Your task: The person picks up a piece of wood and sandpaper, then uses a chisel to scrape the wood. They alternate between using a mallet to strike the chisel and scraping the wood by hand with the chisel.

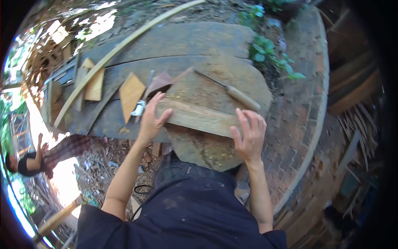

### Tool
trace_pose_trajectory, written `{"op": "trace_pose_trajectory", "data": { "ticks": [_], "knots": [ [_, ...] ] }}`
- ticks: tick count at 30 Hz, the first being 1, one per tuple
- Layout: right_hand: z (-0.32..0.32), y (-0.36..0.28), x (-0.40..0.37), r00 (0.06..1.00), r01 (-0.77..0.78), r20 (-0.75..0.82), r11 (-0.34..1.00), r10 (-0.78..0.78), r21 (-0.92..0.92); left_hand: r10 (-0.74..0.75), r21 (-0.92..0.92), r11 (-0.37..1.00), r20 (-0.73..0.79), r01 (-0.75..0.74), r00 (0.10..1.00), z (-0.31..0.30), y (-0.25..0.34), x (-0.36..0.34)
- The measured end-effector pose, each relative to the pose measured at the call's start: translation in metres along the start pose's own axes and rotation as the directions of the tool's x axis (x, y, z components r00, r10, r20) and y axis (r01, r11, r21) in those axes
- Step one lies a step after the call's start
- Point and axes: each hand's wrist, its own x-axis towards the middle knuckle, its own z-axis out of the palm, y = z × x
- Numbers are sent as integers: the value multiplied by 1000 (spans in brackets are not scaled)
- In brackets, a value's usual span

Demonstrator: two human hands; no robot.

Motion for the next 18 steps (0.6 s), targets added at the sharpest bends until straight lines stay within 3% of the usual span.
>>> {"op": "trace_pose_trajectory", "data": {
  "ticks": [2,3,4,6,7,9,10,11,12,13,14,15,16,17,18],
  "knots": [
    [16,-13,-2,996,42,80,999,-44,24,-77,-348,937,-167,15,983,10,-3,-6],
    [21,-21,-2,995,41,93,999,-40,-5,-144,-410,912,-287,14,947,19,-21,-8],
    [23,-23,-3,994,33,106,999,-28,-44,-143,-416,909,-289,10,947,23,-41,-7],
    [23,-19,-6,992,16,127,999,-11,-34,-534,-683,702,-317,202,784,20,-94,-7],
    [22,-19,-4,990,30,140,999,-27,-24,-531,-690,695,-305,201,790,22,-124,-1],
    [20,-17,-3,987,31,157,999,-26,-31,-636,-672,680,-340,294,692,27,-184,12],
    [22,-16,-3,988,30,154,999,-27,-15,-640,-677,671,-325,301,696,25,-208,15],
    [23,-16,-3,988,30,151,1000,-30,1,-394,-256,912,-322,321,861,23,-230,18],
    [24,-17,-3,988,22,156,1000,-20,-12,-151,208,960,-177,187,972,26,-240,22],
    [23,-17,-2,987,23,156,1000,-20,-17,-74,309,937,-283,163,956,32,-224,22],
    [22,-18,-2,987,24,158,999,-20,-22,-74,297,942,-271,156,960,40,-206,23],
    [21,-18,0,987,14,159,999,-8,-36,-212,168,928,-497,333,841,47,-191,25],
    [21,-19,0,987,7,161,1000,-3,-26,-345,4,884,-672,468,655,55,-186,25],
    [21,-20,0,986,0,164,1000,2,-14,-444,-93,844,-673,528,591,63,-184,20],
    [21,-22,0,987,-9,160,1000,12,-22,-485,-133,845,-595,517,641,77,-191,5]
  ]
}}
